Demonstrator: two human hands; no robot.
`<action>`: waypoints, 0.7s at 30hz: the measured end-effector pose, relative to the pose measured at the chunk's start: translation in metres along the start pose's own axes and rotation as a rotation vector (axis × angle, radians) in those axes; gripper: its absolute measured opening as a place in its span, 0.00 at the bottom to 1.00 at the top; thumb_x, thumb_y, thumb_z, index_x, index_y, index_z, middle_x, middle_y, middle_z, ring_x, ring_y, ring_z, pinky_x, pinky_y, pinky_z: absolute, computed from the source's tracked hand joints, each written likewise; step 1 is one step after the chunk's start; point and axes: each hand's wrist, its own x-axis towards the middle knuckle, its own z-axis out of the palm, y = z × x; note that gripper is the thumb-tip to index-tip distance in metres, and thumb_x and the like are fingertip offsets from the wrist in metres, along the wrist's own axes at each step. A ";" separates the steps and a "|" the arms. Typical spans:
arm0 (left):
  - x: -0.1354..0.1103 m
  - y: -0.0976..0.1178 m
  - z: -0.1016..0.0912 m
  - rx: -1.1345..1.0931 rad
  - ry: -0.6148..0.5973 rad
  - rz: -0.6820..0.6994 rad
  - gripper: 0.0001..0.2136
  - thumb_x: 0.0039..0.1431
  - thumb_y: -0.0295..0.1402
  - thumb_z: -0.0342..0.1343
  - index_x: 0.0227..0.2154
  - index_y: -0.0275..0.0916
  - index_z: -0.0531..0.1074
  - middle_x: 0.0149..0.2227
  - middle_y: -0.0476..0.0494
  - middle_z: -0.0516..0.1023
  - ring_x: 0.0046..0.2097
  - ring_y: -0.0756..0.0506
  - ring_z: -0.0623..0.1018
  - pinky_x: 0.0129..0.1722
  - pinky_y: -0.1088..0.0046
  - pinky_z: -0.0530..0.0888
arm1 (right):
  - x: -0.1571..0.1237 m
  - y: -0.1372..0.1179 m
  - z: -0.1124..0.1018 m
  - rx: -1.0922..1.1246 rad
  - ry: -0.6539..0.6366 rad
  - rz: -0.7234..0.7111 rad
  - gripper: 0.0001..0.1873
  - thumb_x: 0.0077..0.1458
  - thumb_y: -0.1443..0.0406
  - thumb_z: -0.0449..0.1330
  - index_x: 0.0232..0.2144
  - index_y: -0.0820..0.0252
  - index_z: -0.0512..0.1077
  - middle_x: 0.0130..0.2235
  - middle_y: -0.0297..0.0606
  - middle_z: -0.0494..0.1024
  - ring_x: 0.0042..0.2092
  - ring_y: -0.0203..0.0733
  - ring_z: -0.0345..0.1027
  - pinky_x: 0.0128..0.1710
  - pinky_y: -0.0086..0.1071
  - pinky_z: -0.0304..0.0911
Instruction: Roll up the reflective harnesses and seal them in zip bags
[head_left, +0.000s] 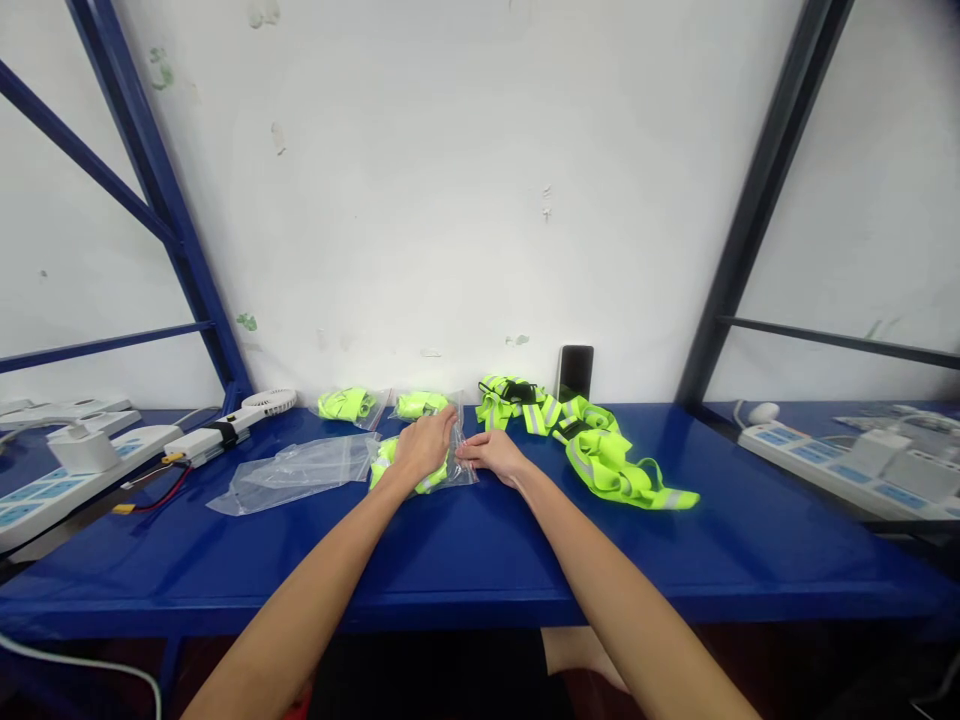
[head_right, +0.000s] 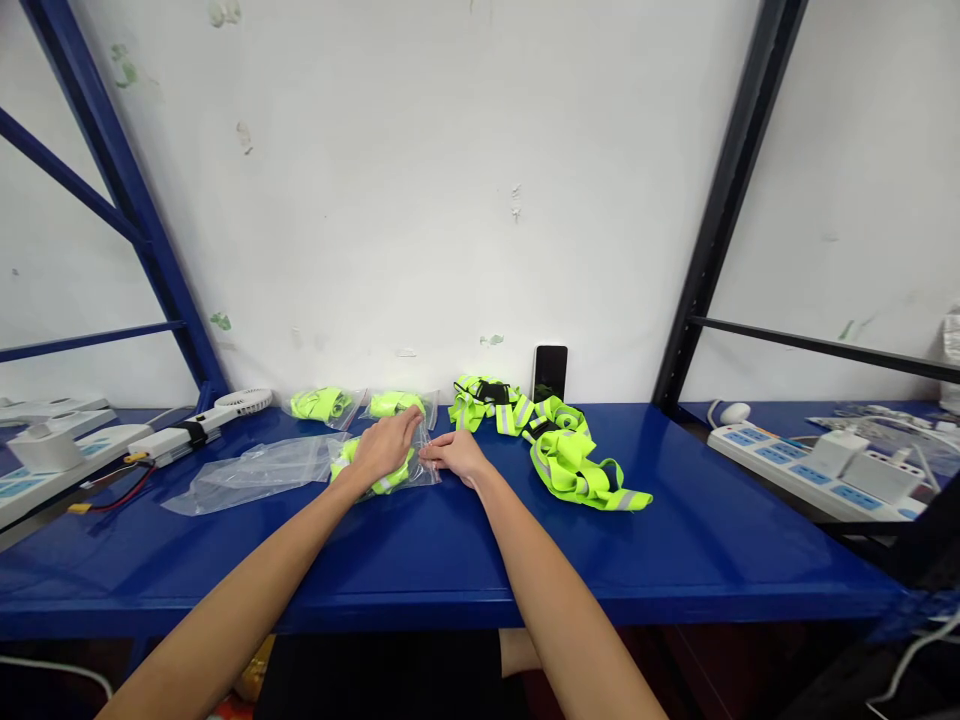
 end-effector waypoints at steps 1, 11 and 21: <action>0.000 0.000 0.000 -0.003 0.001 -0.001 0.21 0.67 0.45 0.28 0.46 0.46 0.65 0.38 0.40 0.78 0.39 0.38 0.78 0.34 0.67 0.67 | 0.000 0.000 0.000 -0.008 0.003 0.005 0.07 0.39 0.69 0.71 0.20 0.67 0.76 0.22 0.39 0.77 0.27 0.34 0.71 0.31 0.26 0.68; 0.002 -0.005 -0.003 -0.053 -0.004 -0.039 0.22 0.66 0.48 0.29 0.47 0.47 0.65 0.40 0.41 0.78 0.40 0.37 0.78 0.34 0.67 0.67 | -0.001 -0.002 -0.004 -0.014 -0.073 0.019 0.11 0.41 0.63 0.71 0.24 0.67 0.78 0.26 0.40 0.79 0.31 0.37 0.74 0.38 0.32 0.70; 0.002 -0.004 -0.006 -0.087 -0.031 -0.063 0.21 0.67 0.47 0.29 0.49 0.48 0.65 0.43 0.39 0.78 0.42 0.37 0.77 0.36 0.66 0.67 | -0.004 -0.005 -0.003 -0.020 -0.084 0.041 0.08 0.46 0.64 0.68 0.27 0.66 0.79 0.27 0.40 0.80 0.31 0.37 0.75 0.38 0.31 0.71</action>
